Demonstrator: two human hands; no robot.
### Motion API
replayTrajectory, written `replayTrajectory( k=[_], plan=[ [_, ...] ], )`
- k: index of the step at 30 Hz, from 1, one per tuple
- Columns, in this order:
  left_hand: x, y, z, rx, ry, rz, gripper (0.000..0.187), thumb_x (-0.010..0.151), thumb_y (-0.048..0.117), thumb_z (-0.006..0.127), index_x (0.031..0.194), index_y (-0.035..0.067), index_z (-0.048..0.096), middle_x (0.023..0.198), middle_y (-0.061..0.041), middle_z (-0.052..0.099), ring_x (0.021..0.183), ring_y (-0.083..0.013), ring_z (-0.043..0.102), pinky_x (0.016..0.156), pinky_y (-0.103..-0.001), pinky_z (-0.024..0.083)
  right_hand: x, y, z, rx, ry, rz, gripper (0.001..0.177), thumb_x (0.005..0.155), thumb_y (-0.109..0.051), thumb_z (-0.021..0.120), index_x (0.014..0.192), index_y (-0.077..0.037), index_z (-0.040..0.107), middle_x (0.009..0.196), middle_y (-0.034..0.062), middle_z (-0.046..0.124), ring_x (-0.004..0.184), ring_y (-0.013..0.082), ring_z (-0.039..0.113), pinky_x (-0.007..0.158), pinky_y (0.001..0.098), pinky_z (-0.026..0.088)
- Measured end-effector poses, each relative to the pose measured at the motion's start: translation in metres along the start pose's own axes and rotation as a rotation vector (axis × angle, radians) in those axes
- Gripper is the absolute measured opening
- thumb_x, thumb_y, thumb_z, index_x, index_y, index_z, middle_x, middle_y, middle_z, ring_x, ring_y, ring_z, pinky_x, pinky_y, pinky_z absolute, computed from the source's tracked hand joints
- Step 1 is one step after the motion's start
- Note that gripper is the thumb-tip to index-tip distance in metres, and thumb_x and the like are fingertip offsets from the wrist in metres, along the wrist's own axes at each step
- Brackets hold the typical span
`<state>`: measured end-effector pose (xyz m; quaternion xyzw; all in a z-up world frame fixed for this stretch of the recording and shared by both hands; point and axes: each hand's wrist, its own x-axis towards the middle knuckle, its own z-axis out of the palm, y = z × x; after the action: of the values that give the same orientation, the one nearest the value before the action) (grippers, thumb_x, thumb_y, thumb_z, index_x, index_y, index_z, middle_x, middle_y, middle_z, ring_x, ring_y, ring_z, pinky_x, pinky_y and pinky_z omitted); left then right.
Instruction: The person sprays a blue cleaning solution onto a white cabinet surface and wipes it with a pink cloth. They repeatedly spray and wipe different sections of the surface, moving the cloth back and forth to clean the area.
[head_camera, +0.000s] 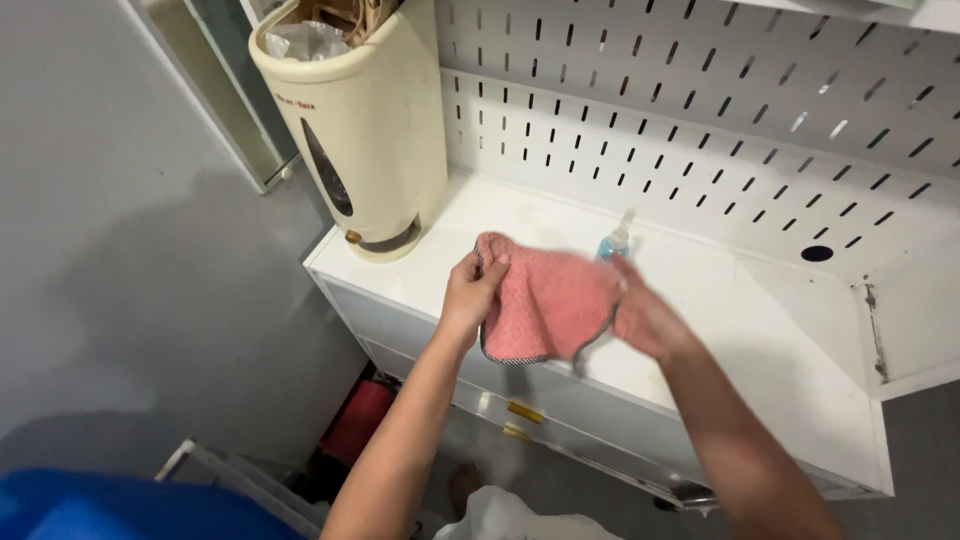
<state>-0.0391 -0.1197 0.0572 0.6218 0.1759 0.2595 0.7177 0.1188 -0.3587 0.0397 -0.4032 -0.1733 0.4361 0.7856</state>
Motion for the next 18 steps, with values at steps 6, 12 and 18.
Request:
replayTrajectory(
  k=[6, 12, 18],
  plan=[
    [-0.027, -0.010, -0.001, 0.176, 0.181, 0.061, 0.054, 0.092, 0.015, 0.073, 0.138, 0.005, 0.049, 0.102, -0.007, 0.067, 0.091, -0.0152, 0.065, 0.080, -0.030, 0.054, -0.013, 0.027, -0.025, -0.031, 0.260, 0.018, 0.048, 0.099, -0.006, 0.062, 0.143, 0.002, 0.045, 0.122, 0.0153, 0.066, 0.108, 0.0238, 0.071, 0.094, 0.0397, 0.057],
    [-0.029, -0.029, -0.022, 0.291, 0.038, 0.142, 0.035, 0.094, 0.014, 0.079, 0.125, -0.001, 0.077, 0.097, -0.020, 0.066, 0.094, -0.0207, 0.059, 0.088, -0.036, 0.050, -0.035, -0.006, -0.011, -0.533, 0.128, 0.103, 0.050, 0.085, 0.003, 0.072, 0.133, 0.003, 0.064, 0.120, 0.0176, 0.069, 0.106, 0.0214, 0.069, 0.093, 0.0339, 0.057],
    [-0.045, 0.020, -0.027, 0.428, -0.243, 0.205, 0.066, 0.072, 0.014, 0.089, 0.133, 0.004, 0.065, 0.123, -0.011, 0.070, 0.115, -0.0216, 0.066, 0.101, -0.034, 0.051, -0.045, -0.045, 0.013, -0.926, 0.172, 0.032, 0.069, 0.076, 0.000, 0.079, 0.144, -0.003, 0.061, 0.112, 0.0199, 0.076, 0.101, 0.0235, 0.071, 0.092, 0.0321, 0.055]
  ],
)
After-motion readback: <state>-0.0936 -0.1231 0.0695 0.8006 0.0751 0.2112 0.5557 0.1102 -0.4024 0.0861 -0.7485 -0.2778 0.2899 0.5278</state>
